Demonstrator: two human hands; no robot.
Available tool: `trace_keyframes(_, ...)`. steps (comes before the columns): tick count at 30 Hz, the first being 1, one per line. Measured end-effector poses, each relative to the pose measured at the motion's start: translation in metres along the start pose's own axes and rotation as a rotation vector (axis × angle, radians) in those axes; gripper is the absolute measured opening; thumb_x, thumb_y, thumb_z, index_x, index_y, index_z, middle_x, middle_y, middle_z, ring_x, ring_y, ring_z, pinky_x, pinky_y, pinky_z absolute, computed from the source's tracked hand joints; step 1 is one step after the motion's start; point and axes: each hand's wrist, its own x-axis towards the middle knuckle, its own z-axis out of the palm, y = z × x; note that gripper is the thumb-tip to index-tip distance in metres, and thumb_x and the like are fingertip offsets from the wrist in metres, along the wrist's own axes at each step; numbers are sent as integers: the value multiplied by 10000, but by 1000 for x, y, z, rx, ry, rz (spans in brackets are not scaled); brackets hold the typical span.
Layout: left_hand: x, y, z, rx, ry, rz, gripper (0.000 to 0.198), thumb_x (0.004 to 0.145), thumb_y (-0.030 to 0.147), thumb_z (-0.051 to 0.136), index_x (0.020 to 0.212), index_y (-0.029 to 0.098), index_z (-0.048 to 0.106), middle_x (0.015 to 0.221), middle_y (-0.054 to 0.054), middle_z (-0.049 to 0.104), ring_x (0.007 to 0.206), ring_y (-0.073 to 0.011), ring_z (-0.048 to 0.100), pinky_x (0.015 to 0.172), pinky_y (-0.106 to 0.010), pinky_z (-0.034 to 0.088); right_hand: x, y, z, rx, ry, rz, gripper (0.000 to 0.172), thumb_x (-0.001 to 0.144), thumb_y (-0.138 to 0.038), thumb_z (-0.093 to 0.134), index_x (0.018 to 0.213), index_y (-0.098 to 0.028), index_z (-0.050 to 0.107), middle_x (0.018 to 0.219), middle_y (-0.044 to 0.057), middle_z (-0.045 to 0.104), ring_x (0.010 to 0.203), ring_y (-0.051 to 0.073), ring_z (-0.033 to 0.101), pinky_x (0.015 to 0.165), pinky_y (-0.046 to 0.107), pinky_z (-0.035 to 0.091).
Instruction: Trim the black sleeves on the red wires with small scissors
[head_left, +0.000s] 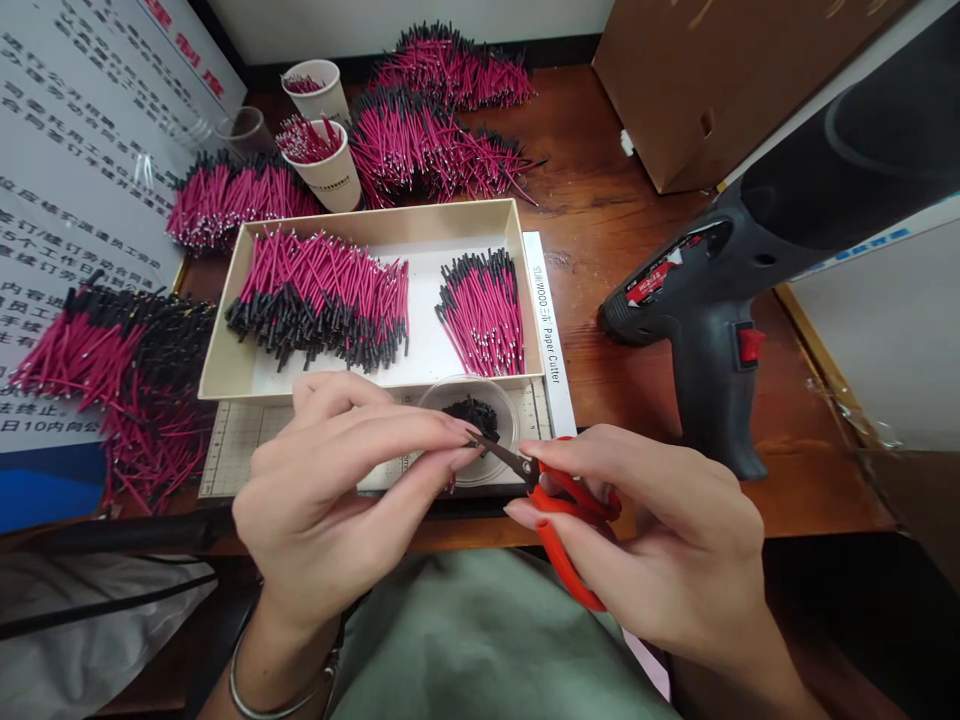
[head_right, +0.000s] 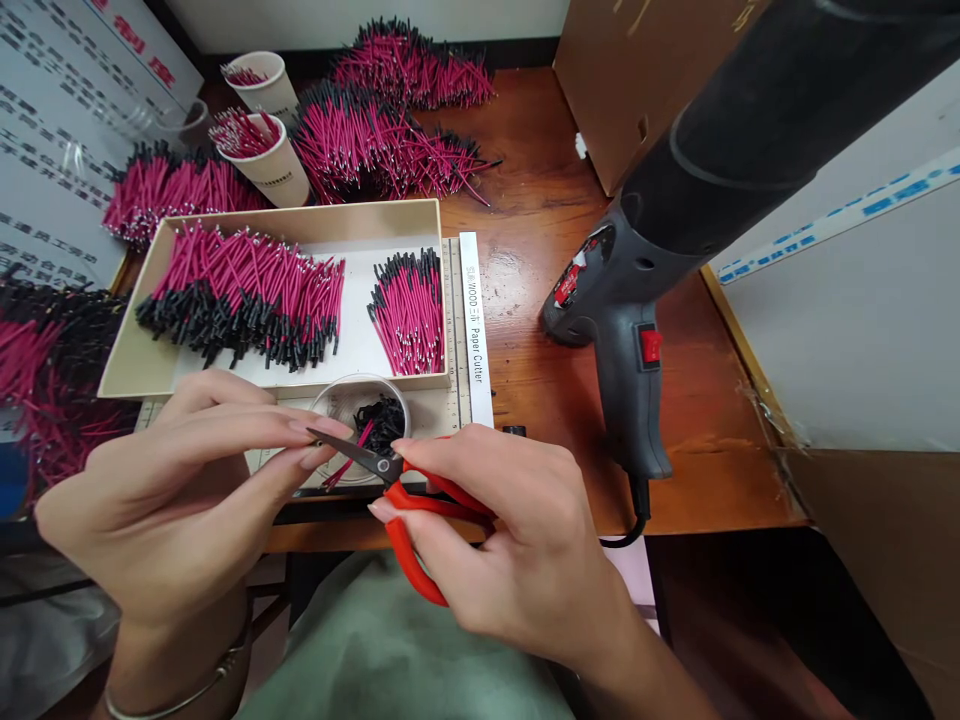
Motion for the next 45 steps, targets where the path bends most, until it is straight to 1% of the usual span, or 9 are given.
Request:
trace_keyframes(5, 0, -2, 1, 0, -9, 11, 174, 1086, 212, 779, 1031, 367, 837, 911, 92, 875, 775, -207, 704, 754, -515, 528, 1, -2, 1, 7, 40, 23, 273, 907, -71, 822, 1107, -246, 757, 798, -40, 748, 620, 108, 657, 528, 243, 502)
trace_keyframes(10, 0, -1, 1, 3, -1, -13, 169, 1105, 251, 754, 1014, 374, 825, 912, 105, 875, 789, -213, 705, 754, -524, 520, 2, -3, 0, 0, 29, -1, 307, 892, -70, 827, 1110, -264, 731, 861, -23, 796, 625, 121, 668, 505, 261, 490)
trace_keyframes(15, 1, 0, 0, 1, -8, -13, 182, 1092, 222, 760, 1011, 371, 827, 916, 102, 877, 795, -216, 719, 763, -527, 530, 1, -1, 0, -5, 24, -4, 304, 898, -69, 828, 1113, -261, 731, 834, -30, 775, 628, 120, 669, 529, 258, 509)
trace_keyframes(20, 2, 2, 0, 15, -11, -4, 200, 1083, 188, 766, 1026, 368, 832, 917, 87, 876, 783, -213, 711, 767, -521, 540, -2, 0, 0, -11, 29, 9, 295, 911, -65, 833, 1125, -257, 769, 802, -38, 766, 616, 116, 671, 534, 251, 511)
trace_keyframes(23, 3, 1, 0, 32, -12, 33, 202, 1083, 182, 771, 1033, 368, 834, 898, 84, 870, 759, -202, 697, 760, -507, 533, -2, -1, -1, -14, 41, 26, 283, 920, -72, 824, 1135, -250, 774, 807, -36, 761, 629, 113, 669, 542, 246, 513)
trace_keyframes(26, 3, 0, -1, 37, -16, 50, 197, 1081, 173, 779, 1032, 357, 834, 887, 85, 868, 757, -192, 683, 749, -491, 525, 0, -2, -1, -10, 37, 25, 301, 903, -63, 824, 1132, -252, 775, 824, -29, 769, 645, 122, 681, 549, 250, 528)
trace_keyframes(32, 2, 1, 0, 34, -15, 28, 210, 1082, 175, 770, 1046, 370, 841, 900, 87, 871, 769, -199, 689, 752, -499, 523, 2, -1, 1, -1, 45, 12, 309, 877, -62, 838, 1094, -269, 760, 827, -27, 786, 639, 140, 701, 563, 260, 559)
trace_keyframes(39, 2, 1, 0, 26, -9, 44, 226, 1062, 167, 783, 1046, 382, 848, 878, 84, 865, 727, -207, 670, 737, -497, 505, 0, -1, -2, -31, 13, 4, 296, 907, -68, 815, 1119, -269, 765, 799, -27, 786, 599, 135, 681, 534, 267, 540)
trace_keyframes(45, 3, 0, -2, 43, 0, 46, 282, 1048, 144, 783, 1074, 415, 859, 840, 86, 851, 712, -214, 687, 727, -497, 508, 1, -4, 1, -36, 33, 33, 294, 915, -82, 814, 1133, -276, 777, 814, -9, 790, 618, 156, 695, 501, 284, 520)
